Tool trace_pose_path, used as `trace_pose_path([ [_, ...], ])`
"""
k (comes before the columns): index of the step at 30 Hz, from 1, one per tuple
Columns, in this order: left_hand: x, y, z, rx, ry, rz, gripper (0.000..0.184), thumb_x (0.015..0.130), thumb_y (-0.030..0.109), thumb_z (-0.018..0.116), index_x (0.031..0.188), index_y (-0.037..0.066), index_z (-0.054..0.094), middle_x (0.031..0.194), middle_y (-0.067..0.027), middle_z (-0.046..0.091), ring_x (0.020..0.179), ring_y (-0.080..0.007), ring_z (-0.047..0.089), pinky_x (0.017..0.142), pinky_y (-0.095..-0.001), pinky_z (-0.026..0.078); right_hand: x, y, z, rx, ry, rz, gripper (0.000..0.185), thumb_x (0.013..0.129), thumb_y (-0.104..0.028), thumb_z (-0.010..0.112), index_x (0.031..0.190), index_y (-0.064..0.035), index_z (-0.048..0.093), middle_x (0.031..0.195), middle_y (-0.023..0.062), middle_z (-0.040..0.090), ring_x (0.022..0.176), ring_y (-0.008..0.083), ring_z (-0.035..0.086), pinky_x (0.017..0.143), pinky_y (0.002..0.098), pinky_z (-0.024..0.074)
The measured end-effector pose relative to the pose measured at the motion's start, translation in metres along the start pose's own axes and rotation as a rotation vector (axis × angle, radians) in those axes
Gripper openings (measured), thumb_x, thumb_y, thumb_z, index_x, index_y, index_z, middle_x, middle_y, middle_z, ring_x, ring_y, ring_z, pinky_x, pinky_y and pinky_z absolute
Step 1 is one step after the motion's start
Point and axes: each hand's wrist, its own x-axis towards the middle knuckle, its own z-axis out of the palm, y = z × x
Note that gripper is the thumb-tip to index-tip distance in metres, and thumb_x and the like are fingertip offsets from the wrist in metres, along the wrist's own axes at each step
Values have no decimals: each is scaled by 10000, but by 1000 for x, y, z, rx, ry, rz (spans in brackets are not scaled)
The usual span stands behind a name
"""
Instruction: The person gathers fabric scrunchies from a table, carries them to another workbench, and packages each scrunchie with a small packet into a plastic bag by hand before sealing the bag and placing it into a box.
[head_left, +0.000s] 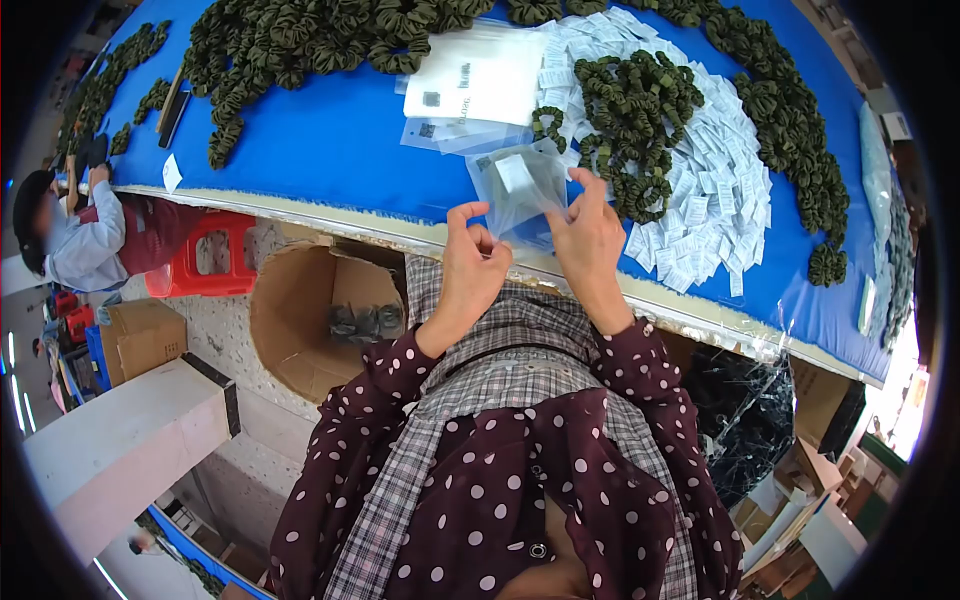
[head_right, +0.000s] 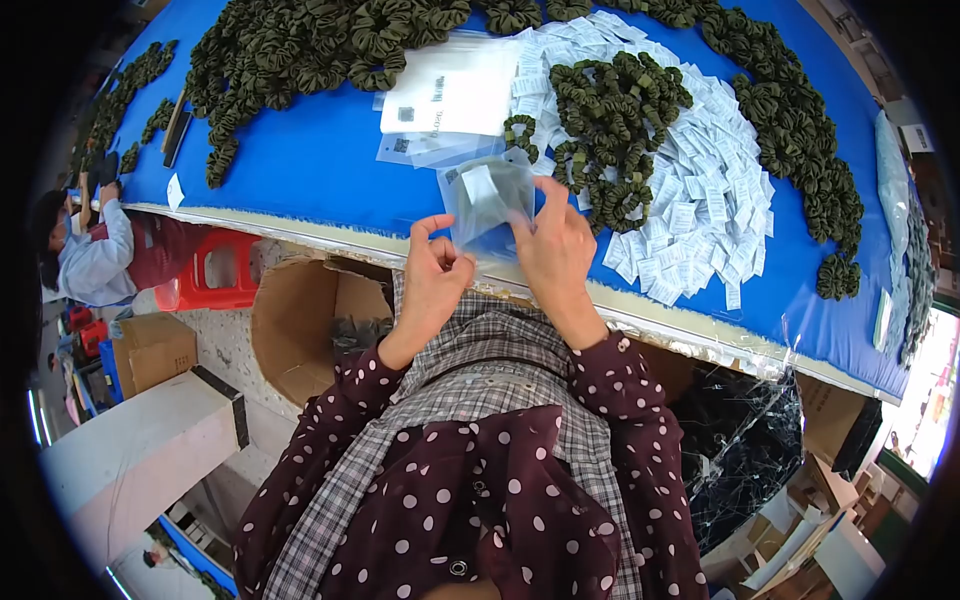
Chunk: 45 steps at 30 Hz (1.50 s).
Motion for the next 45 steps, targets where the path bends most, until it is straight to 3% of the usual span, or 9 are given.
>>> trace_pose_path([
  [7, -6, 23, 4, 258, 3, 0, 631, 860, -42, 615, 1411, -6, 309, 830, -71, 574, 676, -147, 566, 616, -283, 470, -12, 3, -33, 55, 58, -239, 602, 834, -278, 804, 1352, -84, 565, 939, 29, 664, 1101, 207, 589, 986, 419, 393],
  [12, -2, -16, 4, 85, -25, 32, 687, 875, -28, 614, 1452, -19, 241, 928, -118, 596, 742, -178, 618, 663, -304, 528, 18, -26, -25, 312, -22, -530, 594, 868, -310, 770, 1394, -115, 574, 1246, 61, 678, 1274, 211, 527, 998, 414, 362],
  [17, -14, -19, -5, -285, -23, -173, 607, 888, -37, 603, 1423, -56, 318, 961, -130, 616, 812, -192, 655, 731, -302, 574, -10, -1, -10, 81, -322, -588, 490, 897, -244, 725, 1360, -109, 643, 1437, 64, 623, 1416, 235, 455, 1019, 395, 340],
  [21, -17, -15, -32, -425, -130, -322, 431, 901, -36, 613, 1312, -80, 489, 951, -118, 650, 819, -171, 660, 756, -267, 587, -19, -7, -21, 143, 0, -616, 338, 875, -197, 742, 1200, -107, 723, 1213, 12, 705, 1242, 236, 547, 986, 410, 330],
  [26, -21, -16, -34, -419, -87, -394, 228, 898, -26, 647, 1118, -85, 633, 921, -119, 680, 815, -157, 671, 740, -235, 578, -47, -20, -14, 135, -65, -520, 196, 849, -133, 749, 1044, -113, 746, 960, -16, 653, 1013, 218, 549, 922, 409, 326],
  [31, -27, -18, -28, -430, -57, -337, 161, 899, -1, 708, 1049, -53, 676, 879, -116, 717, 750, -148, 686, 733, -239, 588, -61, -21, 9, 165, 36, -515, 140, 818, -85, 752, 949, -124, 726, 838, -24, 542, 883, 203, 481, 872, 403, 317],
  [37, -29, -6, -21, -402, -7, -344, 128, 908, 18, 717, 1021, -37, 690, 864, -106, 721, 739, -145, 685, 712, -223, 576, -71, -18, 17, 78, 110, -609, 140, 792, -76, 763, 916, -128, 722, 867, -28, 586, 910, 205, 497, 882, 389, 320],
  [41, -26, -13, -16, -473, 91, -323, 125, 926, 56, 698, 993, -48, 679, 859, -100, 713, 725, -134, 670, 665, -206, 554, -71, -12, 24, 334, 110, -501, 159, 772, -79, 776, 911, -126, 716, 879, -33, 607, 914, 202, 498, 876, 376, 321],
  [45, -19, -16, -24, -502, 41, -345, 131, 929, 68, 702, 984, -48, 676, 858, -100, 716, 716, -131, 668, 651, -202, 545, -67, 3, 9, 435, 132, -339, 165, 759, -72, 778, 900, -125, 712, 888, -34, 619, 903, 200, 495, 875, 377, 326],
])
